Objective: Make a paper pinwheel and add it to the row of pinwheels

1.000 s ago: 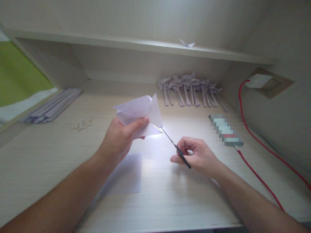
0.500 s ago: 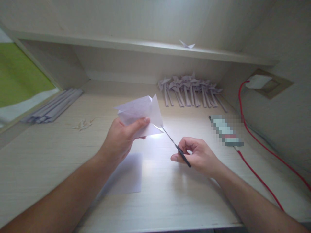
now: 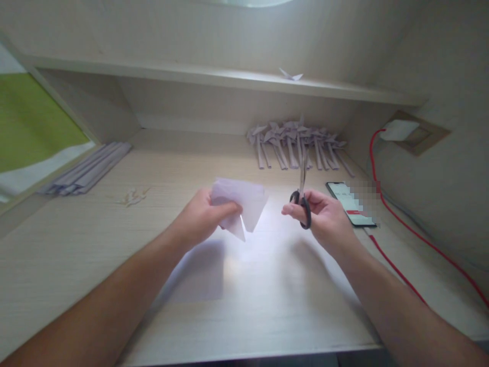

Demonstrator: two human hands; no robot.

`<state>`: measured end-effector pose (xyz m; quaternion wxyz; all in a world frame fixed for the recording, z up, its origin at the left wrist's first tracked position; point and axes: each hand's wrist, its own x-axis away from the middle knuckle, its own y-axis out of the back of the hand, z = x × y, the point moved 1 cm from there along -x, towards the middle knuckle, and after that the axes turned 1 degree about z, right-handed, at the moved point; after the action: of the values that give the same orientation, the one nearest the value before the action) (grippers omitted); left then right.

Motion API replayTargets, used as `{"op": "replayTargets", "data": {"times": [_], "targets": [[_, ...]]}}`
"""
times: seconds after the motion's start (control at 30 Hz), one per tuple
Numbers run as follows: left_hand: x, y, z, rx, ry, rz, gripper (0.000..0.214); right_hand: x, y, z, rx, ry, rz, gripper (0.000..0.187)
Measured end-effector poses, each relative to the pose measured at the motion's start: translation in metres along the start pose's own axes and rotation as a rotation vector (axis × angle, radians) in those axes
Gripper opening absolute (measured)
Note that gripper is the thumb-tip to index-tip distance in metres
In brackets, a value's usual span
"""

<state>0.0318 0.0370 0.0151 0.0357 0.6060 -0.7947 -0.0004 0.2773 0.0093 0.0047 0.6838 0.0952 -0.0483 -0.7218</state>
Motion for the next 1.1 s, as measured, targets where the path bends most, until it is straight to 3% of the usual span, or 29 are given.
{"op": "replayTargets", "data": {"times": [0.13,0.23,0.4,0.63,0.87,1.1], "targets": [[0.006,-0.004,-0.002,-0.146,0.068,0.246,0.004,-0.001,-0.012,0.017,-0.085,0.076,0.143,0.032],[0.008,-0.004,-0.002,-0.186,0.093,0.302,0.007,-0.001,-0.02,0.017,-0.142,0.105,0.214,0.029],[0.004,0.001,0.001,-0.108,0.081,0.211,0.01,-0.005,-0.023,0.008,-0.159,0.096,0.05,0.031],[0.004,-0.003,0.001,0.286,0.016,0.074,0.018,-0.005,-0.034,0.009,-0.197,0.097,-0.104,0.031],[0.006,-0.012,0.008,0.056,0.029,0.048,0.027,0.005,-0.043,0.003,-0.184,0.106,-0.167,0.034],[0.009,-0.017,0.002,0.099,0.068,0.044,0.022,0.009,-0.037,0.001,-0.105,0.124,-0.141,0.034]]}}
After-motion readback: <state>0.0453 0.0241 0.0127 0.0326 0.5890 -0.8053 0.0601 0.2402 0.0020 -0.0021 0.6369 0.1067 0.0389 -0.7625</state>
